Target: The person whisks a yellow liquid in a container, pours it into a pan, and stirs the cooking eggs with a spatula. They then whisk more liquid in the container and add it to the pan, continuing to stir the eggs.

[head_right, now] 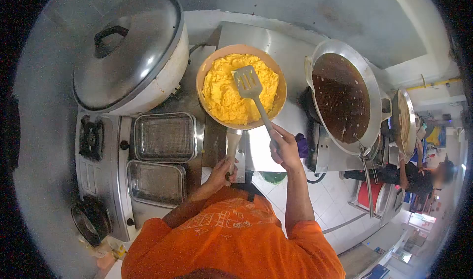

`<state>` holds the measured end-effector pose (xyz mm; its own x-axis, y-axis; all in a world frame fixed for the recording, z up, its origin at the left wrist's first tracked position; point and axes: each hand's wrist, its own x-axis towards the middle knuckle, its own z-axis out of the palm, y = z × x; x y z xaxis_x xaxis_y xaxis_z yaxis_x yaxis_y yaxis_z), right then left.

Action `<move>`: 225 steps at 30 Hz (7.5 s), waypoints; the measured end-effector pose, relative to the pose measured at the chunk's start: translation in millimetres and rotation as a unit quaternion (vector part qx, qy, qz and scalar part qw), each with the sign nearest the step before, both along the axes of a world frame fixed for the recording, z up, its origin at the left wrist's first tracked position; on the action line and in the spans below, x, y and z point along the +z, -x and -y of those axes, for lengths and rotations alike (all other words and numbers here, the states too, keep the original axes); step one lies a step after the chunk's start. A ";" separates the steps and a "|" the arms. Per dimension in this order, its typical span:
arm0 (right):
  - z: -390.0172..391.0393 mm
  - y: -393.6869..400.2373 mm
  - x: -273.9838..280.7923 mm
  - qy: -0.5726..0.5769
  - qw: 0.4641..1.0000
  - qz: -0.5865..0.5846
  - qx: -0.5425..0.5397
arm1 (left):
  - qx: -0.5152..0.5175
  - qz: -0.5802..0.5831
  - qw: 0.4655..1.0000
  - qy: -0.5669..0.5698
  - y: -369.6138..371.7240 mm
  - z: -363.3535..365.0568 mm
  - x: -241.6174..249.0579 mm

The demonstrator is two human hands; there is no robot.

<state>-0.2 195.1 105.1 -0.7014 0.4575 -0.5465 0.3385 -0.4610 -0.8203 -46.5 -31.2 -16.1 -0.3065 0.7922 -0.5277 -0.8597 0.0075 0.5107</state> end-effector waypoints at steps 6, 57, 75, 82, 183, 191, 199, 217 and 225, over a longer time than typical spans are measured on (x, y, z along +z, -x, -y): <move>-8.8 -32.6 4.0 -0.036 0.999 -0.021 0.027 | 0.032 -0.063 0.997 0.009 -9.5 13.4 -19.0; 130.5 -95.8 44.9 -0.401 0.898 -0.100 0.152 | 0.344 -0.400 0.810 0.256 -185.0 235.0 -70.1; -18.3 -12.0 35.6 -0.672 0.706 0.086 0.209 | 0.143 -0.226 0.947 0.179 -86.5 17.8 -13.0; -20.2 -26.6 39.9 -0.685 0.654 0.111 0.302 | 0.126 -0.273 0.938 0.175 -61.6 10.7 17.2; -9.3 -39.2 23.5 -0.528 0.813 0.007 0.245 | 0.034 -0.178 0.976 0.120 -35.1 38.7 -21.2; -49.3 -31.3 153.0 -0.549 0.743 0.189 0.332 | 0.005 0.043 0.999 -0.006 1.7 -11.8 20.1; -76.7 7.7 111.7 -0.464 0.736 0.146 0.471 | -0.028 0.190 0.980 -0.058 12.1 -20.2 4.4; -9.1 34.3 -15.4 -0.326 0.934 0.082 0.124 | 0.003 0.155 0.988 0.014 8.5 -21.0 18.1; -54.7 1.2 53.3 -0.263 0.951 0.083 0.141 | -0.013 0.136 0.991 -0.008 11.4 -22.0 15.7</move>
